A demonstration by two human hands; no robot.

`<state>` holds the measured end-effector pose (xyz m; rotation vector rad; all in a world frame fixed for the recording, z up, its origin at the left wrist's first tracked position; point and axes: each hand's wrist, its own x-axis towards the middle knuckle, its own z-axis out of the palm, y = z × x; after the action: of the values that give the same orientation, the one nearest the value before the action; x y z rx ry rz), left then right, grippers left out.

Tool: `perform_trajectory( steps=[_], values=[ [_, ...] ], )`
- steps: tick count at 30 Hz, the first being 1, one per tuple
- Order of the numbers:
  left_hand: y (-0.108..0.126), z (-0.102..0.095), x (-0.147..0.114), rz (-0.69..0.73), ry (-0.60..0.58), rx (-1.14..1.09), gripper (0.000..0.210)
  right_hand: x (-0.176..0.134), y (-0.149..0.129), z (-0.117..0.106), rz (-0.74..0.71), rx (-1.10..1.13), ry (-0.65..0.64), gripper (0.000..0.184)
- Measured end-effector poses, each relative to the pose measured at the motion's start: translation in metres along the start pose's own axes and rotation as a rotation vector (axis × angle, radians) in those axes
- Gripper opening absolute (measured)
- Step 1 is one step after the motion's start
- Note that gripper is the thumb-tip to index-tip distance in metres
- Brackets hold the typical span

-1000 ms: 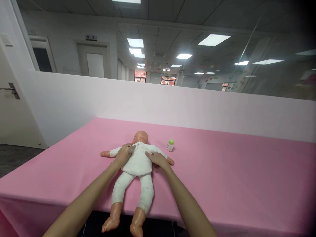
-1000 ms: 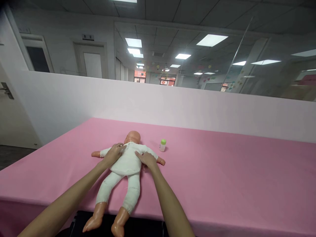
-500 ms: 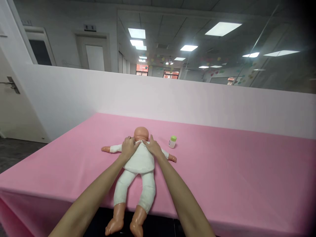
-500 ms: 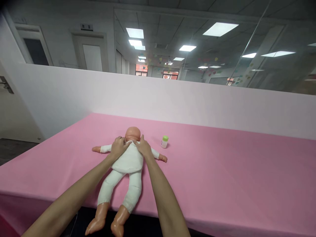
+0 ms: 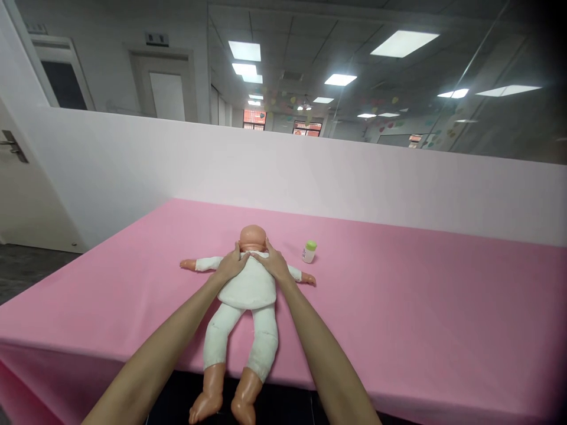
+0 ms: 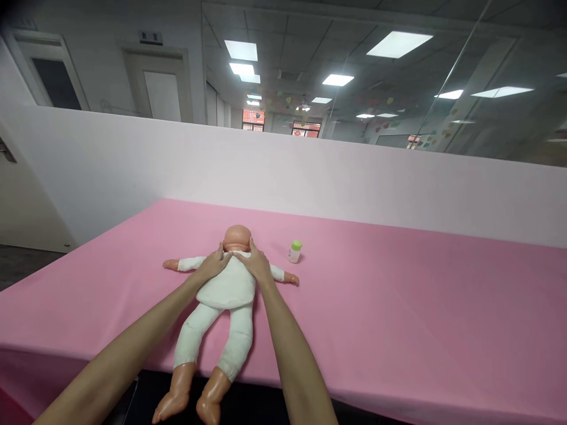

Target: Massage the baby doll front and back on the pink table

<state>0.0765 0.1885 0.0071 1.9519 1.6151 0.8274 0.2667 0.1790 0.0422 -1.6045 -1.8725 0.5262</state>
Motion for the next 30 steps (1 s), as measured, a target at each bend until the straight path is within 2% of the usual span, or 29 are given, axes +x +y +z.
perform_trajectory(
  steps=[3,5,7,9,12,14,18,20,22,25,27,28,30],
  values=[
    [0.004,-0.001,-0.008,0.064,0.11,0.004,0.071,-0.006,0.0,0.001,-0.05,-0.058,0.054,0.077],
    [0.007,-0.004,-0.019,0.179,0.168,0.029,0.069,-0.02,0.001,0.002,-0.134,-0.105,0.144,0.073],
    [0.009,-0.008,-0.033,0.302,0.129,0.048,0.064,-0.04,0.003,0.003,-0.214,-0.128,0.179,0.071],
    [0.011,-0.011,-0.044,0.348,0.03,0.046,0.063,-0.062,0.006,0.007,-0.259,-0.104,0.11,0.072],
    [0.014,-0.01,-0.054,0.312,-0.104,0.102,0.067,-0.084,0.013,0.014,-0.277,-0.033,-0.083,0.073],
    [0.017,-0.007,-0.056,0.306,-0.149,0.177,0.068,-0.091,0.017,0.018,-0.271,-0.007,-0.156,0.071],
    [0.024,-0.003,-0.057,0.271,-0.156,0.296,0.068,-0.095,0.02,0.019,-0.237,0.023,-0.18,0.071],
    [0.031,-0.003,-0.058,0.238,-0.154,0.334,0.067,-0.094,0.019,0.013,-0.256,0.046,-0.172,0.07],
    [0.042,-0.003,-0.059,0.243,-0.112,0.337,0.067,-0.09,0.019,0.0,-0.293,0.074,-0.111,0.065],
    [0.07,0.001,-0.053,0.349,-0.028,0.16,0.063,-0.071,0.028,-0.029,-0.261,0.084,0.11,0.052],
    [0.095,0.011,-0.041,0.358,-0.062,-0.105,0.06,-0.053,0.042,-0.052,-0.189,0.054,0.256,0.051],
    [0.109,0.018,-0.032,0.311,-0.109,-0.27,0.058,-0.043,0.051,-0.063,-0.152,0.03,0.314,0.053],
    [0.134,0.036,-0.009,0.081,-0.212,-0.655,0.057,-0.025,0.073,-0.081,-0.092,-0.033,0.381,0.059]
  ],
)
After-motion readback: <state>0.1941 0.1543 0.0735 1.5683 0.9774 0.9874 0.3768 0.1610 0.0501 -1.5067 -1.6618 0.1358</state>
